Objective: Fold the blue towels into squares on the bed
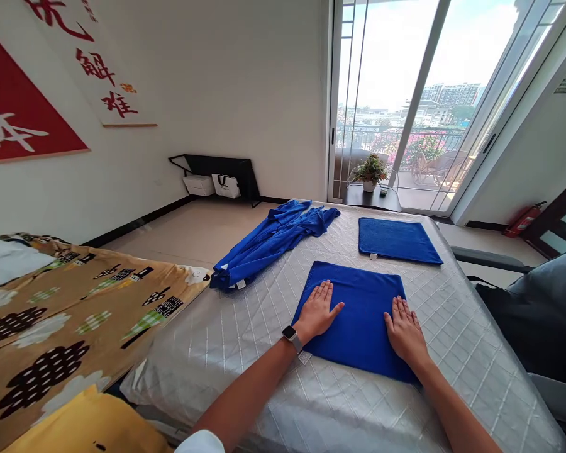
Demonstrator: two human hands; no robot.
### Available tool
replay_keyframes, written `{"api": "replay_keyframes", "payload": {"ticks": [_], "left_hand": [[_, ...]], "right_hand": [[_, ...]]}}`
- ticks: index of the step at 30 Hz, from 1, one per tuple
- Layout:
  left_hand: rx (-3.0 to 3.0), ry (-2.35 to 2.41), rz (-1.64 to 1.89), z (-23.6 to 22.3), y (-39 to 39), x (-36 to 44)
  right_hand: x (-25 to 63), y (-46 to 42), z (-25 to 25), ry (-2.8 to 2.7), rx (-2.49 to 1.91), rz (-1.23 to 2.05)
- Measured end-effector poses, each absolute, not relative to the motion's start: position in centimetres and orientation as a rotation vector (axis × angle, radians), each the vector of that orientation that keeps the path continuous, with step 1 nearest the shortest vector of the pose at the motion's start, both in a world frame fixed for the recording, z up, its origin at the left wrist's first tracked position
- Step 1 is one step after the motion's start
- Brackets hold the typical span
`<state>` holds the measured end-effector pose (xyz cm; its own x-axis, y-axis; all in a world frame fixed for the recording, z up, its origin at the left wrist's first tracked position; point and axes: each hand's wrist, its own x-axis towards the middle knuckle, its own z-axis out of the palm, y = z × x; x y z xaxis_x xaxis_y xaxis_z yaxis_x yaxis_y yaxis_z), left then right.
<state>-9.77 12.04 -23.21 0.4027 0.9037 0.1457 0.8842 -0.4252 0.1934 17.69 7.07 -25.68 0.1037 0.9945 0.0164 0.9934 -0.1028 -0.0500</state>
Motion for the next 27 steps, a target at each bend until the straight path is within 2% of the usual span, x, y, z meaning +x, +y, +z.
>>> {"api": "replay_keyframes", "payload": {"ticks": [6,15,20,24,27], "left_hand": [[2.456,1.864,0.348,-24.2,11.4,-15.2],[2.441,1.916,0.350,-24.0,10.9,-14.6],[2.471,1.945,0.315,-23.5,11.3,-15.2],[2.499,2.002,0.272,-21.1,14.0,-12.7],[2.652,1.776,0.378,-19.9,15.9,-6.7]], "right_hand": [[18.1,7.1,-26.0,-2.110,-2.329,-0.006],[18.7,13.9,-23.3,-2.112,-2.267,0.007],[19.5,16.9,-24.4,-2.023,-2.273,0.146],[19.6,17.1,-25.4,-2.002,-2.258,0.141],[19.5,17.0,-25.3,-1.996,-2.259,0.134]]}}
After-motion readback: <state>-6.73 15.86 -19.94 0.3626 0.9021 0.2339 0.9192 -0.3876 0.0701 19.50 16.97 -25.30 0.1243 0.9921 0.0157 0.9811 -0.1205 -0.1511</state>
